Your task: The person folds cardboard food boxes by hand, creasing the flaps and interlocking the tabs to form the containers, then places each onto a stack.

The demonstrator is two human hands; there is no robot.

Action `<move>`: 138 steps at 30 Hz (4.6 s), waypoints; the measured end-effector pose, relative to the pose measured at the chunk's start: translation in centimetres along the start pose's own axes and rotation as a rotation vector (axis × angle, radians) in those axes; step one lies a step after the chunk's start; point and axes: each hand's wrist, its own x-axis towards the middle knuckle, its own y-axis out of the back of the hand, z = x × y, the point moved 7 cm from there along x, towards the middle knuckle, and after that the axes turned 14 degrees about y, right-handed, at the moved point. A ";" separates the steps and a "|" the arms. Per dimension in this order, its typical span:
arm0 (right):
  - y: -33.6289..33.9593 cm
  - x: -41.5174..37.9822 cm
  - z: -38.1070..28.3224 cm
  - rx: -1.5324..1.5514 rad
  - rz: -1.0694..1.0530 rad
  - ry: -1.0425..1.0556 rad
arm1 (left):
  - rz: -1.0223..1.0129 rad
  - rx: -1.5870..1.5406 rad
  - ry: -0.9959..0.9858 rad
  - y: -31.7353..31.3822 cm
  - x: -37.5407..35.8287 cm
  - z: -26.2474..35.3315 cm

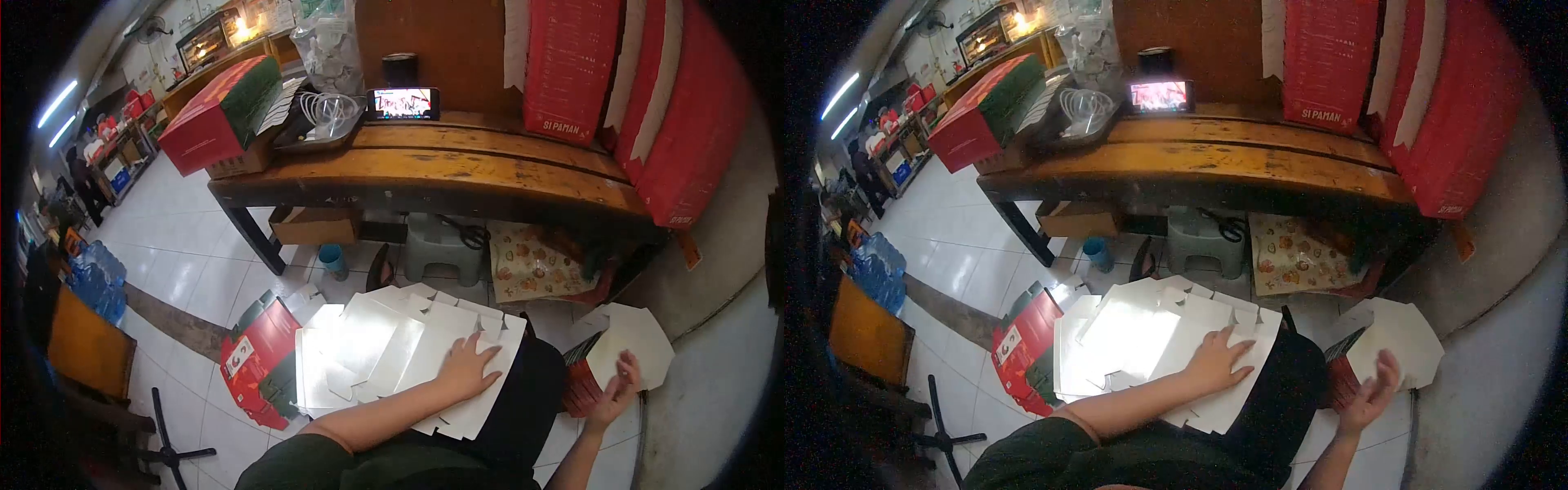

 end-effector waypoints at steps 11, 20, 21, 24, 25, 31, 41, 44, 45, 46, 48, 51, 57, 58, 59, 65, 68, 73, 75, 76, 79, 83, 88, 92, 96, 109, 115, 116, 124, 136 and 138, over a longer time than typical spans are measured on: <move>-14.8 -6.5 -5.8 0.152 -0.785 -0.382 | -0.107 0.026 0.133 1.0 -6.1 -2.1; -17.9 -10.5 -5.1 0.576 -0.744 -0.858 | -0.192 -0.781 0.227 4.2 -5.2 -8.8; -18.3 -10.5 -5.8 0.616 -0.757 -0.892 | -0.203 -0.846 0.262 3.8 -5.0 -9.9; -18.5 -7.3 -9.1 0.448 -0.634 -0.444 | -0.267 -1.130 0.366 3.9 -5.7 -11.3; -18.4 -5.6 -11.2 0.398 -0.651 -0.194 | -0.283 -1.300 0.374 3.6 -5.9 -11.4; -20.3 -4.1 -13.5 -0.011 -1.124 0.150 | -0.037 -1.179 0.170 7.8 -7.7 -9.9; -18.1 -0.6 -15.4 0.696 -0.379 -0.339 | -0.002 -0.642 -0.428 15.3 -13.1 -0.7; -16.2 2.8 -18.9 0.439 -0.451 0.310 | -0.304 -1.819 -0.308 16.4 -13.0 -2.7; -15.6 4.2 -20.7 0.385 -0.524 0.534 | -0.313 -1.936 -0.369 15.9 -13.5 -4.4; -15.0 4.3 -22.0 0.324 -0.597 0.754 | -0.436 -2.152 -0.271 15.5 -13.0 -6.0; -14.4 3.9 -20.7 0.389 -0.498 0.681 | -0.135 -1.716 0.029 17.6 -12.6 -6.0; -14.3 3.4 -19.5 0.836 -0.142 0.138 | -0.164 -1.924 -0.067 16.1 -12.6 -5.2; -14.9 3.8 -20.3 0.245 -0.444 0.448 | -0.035 -1.689 0.015 14.8 -12.6 -4.1; -15.0 4.0 -20.1 0.280 -0.492 0.449 | -0.042 -1.641 0.092 14.2 -12.7 -4.2; -14.9 4.1 -19.7 0.317 -0.539 0.449 | -0.058 -1.612 0.027 13.6 -12.5 -4.2; -13.1 3.5 -19.8 0.266 -0.451 0.575 | -0.297 -1.563 0.009 11.9 -12.3 -3.0; -13.7 1.3 -19.4 0.157 -0.320 0.533 | -0.340 -1.648 -0.081 11.7 -12.5 -1.2; -13.8 1.3 -18.8 0.387 -0.556 0.375 | -0.264 -1.316 -0.162 11.6 -11.7 -1.7; -14.0 0.8 -16.5 0.501 -0.386 0.174 | -0.371 -0.931 0.052 11.9 -11.7 -2.8; -14.0 0.7 -15.5 0.556 -0.302 0.073 | -0.309 -0.771 -0.021 12.4 -11.7 -3.0; -15.3 1.1 -14.3 0.286 -0.487 0.221 | -0.144 -0.372 -0.129 12.8 -12.3 -2.9; -16.9 -0.3 -12.0 0.444 -0.475 -0.010 | -0.047 -0.637 0.020 13.5 -12.4 -3.3; -17.8 -0.6 -13.7 0.428 -0.471 0.013 | 0.105 -0.623 -0.072 14.3 -12.6 -2.9; -18.3 0.0 -14.7 0.431 -0.538 0.054 | 0.095 -0.587 -0.050 14.2 -12.5 -3.1; -17.9 0.3 -15.3 0.776 -0.678 0.021 | 0.128 -0.590 -0.084 14.5 -12.9 -3.4; -19.8 -4.6 -5.7 1.082 -0.137 -1.060 | 0.282 -0.246 -0.502 14.8 -12.3 -4.7; -21.2 -7.4 -7.8 1.123 -0.158 -1.341 | 0.257 -0.233 -0.531 13.5 -12.6 -6.6; -21.4 -7.5 -7.7 1.132 -0.163 -1.322 | 0.264 -0.207 -0.530 13.6 -12.8 -6.9; -22.3 -4.2 -8.1 1.096 -0.432 -0.802 | 0.454 -0.091 -0.610 16.9 -13.2 -7.8; -20.4 -0.5 -18.1 0.889 -0.791 -0.090 | 0.432 -0.054 -0.153 14.4 -12.4 -5.5; -20.1 -0.3 -18.2 0.873 -0.724 -0.121 | 0.423 -0.347 -0.210 14.3 -12.2 -5.7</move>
